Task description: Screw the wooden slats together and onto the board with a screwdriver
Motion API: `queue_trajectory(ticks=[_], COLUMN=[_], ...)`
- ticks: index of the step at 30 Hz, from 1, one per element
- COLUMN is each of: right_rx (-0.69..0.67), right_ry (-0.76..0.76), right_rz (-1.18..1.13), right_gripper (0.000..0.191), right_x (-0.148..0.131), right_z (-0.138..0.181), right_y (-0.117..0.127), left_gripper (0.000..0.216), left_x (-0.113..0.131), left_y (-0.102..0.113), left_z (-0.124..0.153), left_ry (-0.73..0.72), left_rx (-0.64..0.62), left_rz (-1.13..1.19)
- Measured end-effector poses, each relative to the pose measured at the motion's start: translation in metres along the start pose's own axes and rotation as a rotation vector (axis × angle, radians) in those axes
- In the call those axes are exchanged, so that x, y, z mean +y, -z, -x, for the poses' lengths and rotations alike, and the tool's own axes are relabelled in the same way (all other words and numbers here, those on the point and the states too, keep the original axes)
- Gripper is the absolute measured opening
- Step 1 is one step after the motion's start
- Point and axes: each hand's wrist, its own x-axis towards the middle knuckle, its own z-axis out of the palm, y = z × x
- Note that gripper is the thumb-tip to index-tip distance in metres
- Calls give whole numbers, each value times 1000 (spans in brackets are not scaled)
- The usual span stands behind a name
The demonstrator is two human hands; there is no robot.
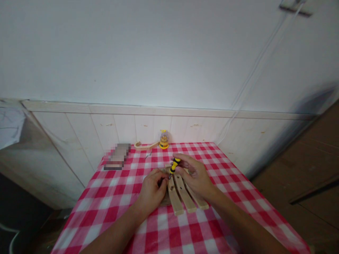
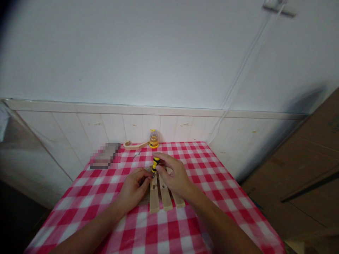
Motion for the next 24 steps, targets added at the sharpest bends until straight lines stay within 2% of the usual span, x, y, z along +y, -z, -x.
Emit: queue_trajectory(ticks=[6, 24], right_rx=[-5, 9], right_ry=[-42, 41], right_rz=[-29, 38], right_gripper=[37, 37], right_x=[6, 5], right_z=[1, -3], right_y=[-1, -2], left_gripper=[17, 17], left_x=[5, 4], left_y=[1, 0], left_z=[0, 1], left_ry=[-11, -9], left_rx=[14, 0], left_rz=[-1, -4])
